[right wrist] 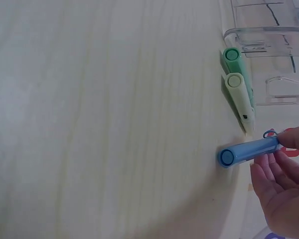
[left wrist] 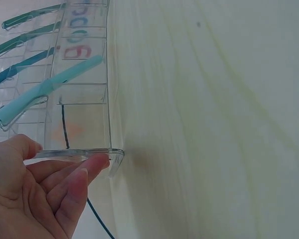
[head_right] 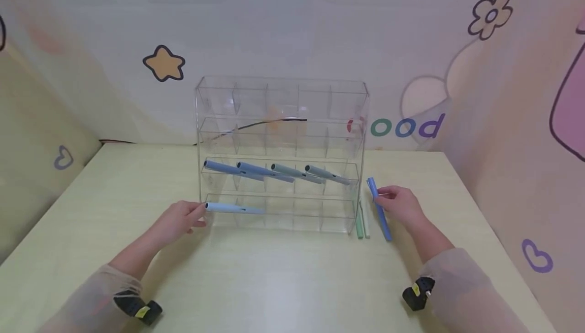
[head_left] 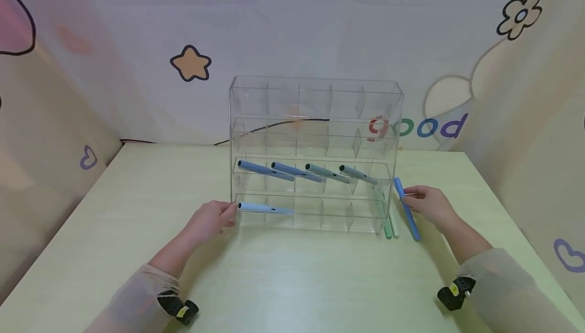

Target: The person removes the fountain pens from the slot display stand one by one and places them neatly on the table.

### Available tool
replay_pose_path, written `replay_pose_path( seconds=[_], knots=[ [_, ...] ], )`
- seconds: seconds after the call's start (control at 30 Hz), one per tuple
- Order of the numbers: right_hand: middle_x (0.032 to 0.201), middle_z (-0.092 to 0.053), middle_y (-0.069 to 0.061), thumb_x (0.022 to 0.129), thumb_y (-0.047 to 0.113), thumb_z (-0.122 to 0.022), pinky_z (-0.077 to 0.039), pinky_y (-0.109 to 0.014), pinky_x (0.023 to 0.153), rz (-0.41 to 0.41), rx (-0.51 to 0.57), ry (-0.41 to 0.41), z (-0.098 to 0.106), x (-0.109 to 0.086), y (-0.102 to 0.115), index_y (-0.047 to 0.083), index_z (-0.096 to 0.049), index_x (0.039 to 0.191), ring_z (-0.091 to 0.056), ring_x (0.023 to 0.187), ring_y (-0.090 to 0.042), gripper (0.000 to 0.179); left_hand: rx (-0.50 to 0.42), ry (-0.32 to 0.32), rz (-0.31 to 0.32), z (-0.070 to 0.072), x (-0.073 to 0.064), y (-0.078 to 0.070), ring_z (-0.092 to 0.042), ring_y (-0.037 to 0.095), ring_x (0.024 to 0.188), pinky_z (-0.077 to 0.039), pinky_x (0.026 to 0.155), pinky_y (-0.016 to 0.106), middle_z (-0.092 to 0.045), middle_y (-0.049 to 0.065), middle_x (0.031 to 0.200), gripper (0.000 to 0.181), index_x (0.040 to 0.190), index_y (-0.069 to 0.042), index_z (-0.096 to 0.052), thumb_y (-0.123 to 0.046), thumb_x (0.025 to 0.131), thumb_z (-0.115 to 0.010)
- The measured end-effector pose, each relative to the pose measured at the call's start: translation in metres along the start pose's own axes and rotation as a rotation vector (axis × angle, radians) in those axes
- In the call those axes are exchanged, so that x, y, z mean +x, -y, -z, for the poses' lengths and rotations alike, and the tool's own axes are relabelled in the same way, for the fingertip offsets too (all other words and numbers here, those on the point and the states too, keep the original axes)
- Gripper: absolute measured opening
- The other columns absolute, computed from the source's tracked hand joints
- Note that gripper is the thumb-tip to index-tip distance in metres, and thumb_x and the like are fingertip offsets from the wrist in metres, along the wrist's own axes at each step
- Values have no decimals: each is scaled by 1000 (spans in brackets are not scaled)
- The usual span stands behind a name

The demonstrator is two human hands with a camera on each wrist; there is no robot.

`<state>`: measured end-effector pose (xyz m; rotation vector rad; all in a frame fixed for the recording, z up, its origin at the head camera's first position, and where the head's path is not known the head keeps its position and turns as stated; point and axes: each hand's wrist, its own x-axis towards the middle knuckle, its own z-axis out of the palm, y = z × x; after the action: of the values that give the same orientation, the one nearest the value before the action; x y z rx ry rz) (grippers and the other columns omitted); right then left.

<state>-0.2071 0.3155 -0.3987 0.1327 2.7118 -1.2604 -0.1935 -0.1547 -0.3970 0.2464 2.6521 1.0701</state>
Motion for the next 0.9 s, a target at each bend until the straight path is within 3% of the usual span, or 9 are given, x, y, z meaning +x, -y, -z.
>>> replay_pose_path(
  seconds=[0.2, 0.47, 0.73, 0.9],
  knots=[
    [120, -51, -32, 93, 17, -54, -49, -38, 85, -30, -22, 14, -2, 4, -1, -15, -46, 125, -56, 104, -35, 45, 11, -21, -1, 1, -2, -1, -47, 16, 52, -35, 48, 27, -69, 17, 92, 38, 116, 2, -62, -24, 98, -41],
    [110, -57, -27, 92, 16, -55, -50, -31, 72, -69, -99, 7, -5, 9, -7, -12, -50, 121, -57, 86, -24, 41, 13, -15, -26, 0, -1, 0, -47, 15, 52, -34, 47, 27, -69, 17, 91, 38, 115, 3, -62, -24, 98, -41],
    [112, -57, -29, 92, 17, -55, -48, -41, 77, -52, -232, -5, -6, 7, -5, -11, -54, 117, -58, 95, -36, 38, 13, -6, -39, -2, 0, 0, -51, 16, 55, -36, 48, 28, -69, 18, 92, 38, 116, 3, -62, -24, 98, -40],
    [111, -57, -29, 92, 16, -53, -49, -40, 76, -53, -240, 1, -5, 7, -5, -12, -53, 117, -58, 92, -34, 38, 20, -5, -46, -2, 0, -1, -55, 18, 57, -37, 49, 29, -69, 18, 92, 38, 114, 3, -62, -23, 98, -40]
  ],
)
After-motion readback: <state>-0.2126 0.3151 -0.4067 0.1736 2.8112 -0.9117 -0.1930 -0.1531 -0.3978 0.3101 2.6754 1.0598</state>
